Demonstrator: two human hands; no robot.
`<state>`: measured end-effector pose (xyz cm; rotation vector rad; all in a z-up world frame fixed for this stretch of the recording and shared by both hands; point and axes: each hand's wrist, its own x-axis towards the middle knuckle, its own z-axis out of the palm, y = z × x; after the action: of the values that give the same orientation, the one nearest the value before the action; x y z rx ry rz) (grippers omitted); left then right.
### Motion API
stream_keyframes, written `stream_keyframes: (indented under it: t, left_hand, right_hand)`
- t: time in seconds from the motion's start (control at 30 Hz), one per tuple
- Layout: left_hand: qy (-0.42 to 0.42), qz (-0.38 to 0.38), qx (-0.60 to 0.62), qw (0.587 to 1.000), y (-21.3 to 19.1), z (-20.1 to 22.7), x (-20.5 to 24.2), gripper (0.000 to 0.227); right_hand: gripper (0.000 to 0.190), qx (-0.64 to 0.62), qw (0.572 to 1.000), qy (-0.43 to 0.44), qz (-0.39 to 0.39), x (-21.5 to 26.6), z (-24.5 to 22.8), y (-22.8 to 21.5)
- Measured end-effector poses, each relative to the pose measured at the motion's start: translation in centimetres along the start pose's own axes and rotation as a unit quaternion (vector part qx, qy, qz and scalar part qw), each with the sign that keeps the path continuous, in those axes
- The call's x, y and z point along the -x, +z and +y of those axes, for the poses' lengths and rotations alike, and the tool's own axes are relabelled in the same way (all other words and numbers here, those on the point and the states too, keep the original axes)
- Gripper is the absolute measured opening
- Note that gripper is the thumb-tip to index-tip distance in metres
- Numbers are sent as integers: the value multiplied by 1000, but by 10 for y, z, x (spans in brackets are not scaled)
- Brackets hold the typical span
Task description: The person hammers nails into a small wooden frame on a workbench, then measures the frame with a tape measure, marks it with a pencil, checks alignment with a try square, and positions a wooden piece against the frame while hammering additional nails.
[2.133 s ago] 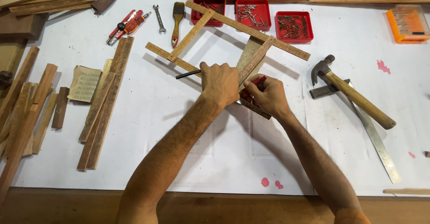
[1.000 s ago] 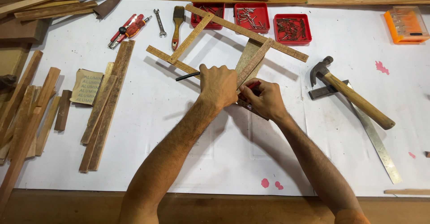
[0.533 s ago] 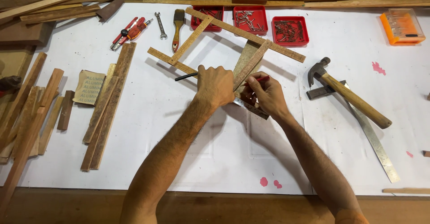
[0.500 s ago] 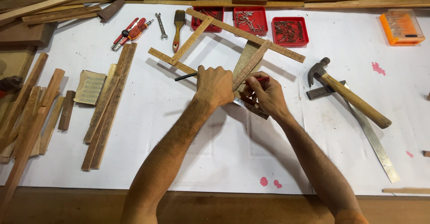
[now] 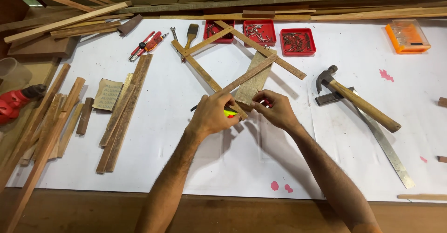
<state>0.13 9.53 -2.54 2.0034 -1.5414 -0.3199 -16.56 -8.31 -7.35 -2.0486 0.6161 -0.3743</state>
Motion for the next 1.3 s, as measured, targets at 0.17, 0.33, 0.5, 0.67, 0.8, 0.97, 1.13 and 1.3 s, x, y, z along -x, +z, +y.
stream_keyframes:
  t: [0.17, 0.33, 0.5, 0.67, 0.8, 0.97, 1.13, 1.3]
  left_hand:
    - [31, 45, 25, 998, 16, -22, 29, 34]
    - [45, 100, -16, 994, 24, -47, 52, 37]
    - [52, 103, -111, 987, 32, -70, 58, 37]
    - [28, 74, -130, 988, 39, -85, 56, 43]
    - [25, 40, -161, 986, 22, -67, 49, 52]
    - [45, 78, -96, 991, 9, -73, 19, 51]
    - [63, 65, -137, 986, 2, -88, -23, 68]
    - [46, -92, -173, 980, -10, -85, -43, 51]
  right_hand:
    - [17, 33, 998, -58, 21, 2, -2, 7]
    - [18, 68, 995, -76, 12, 10, -28, 12]
    - [19, 84, 983, -162, 34, 7, -24, 20]
    - [22, 81, 985, -149, 24, 6, -22, 23]
    - [30, 81, 990, -117, 9, 9, -26, 27]
    - [36, 96, 990, -106, 6, 9, -22, 39]
    - [41, 73, 992, -101, 30, 14, -32, 40]
    - [27, 26, 999, -15, -10, 14, -30, 28]
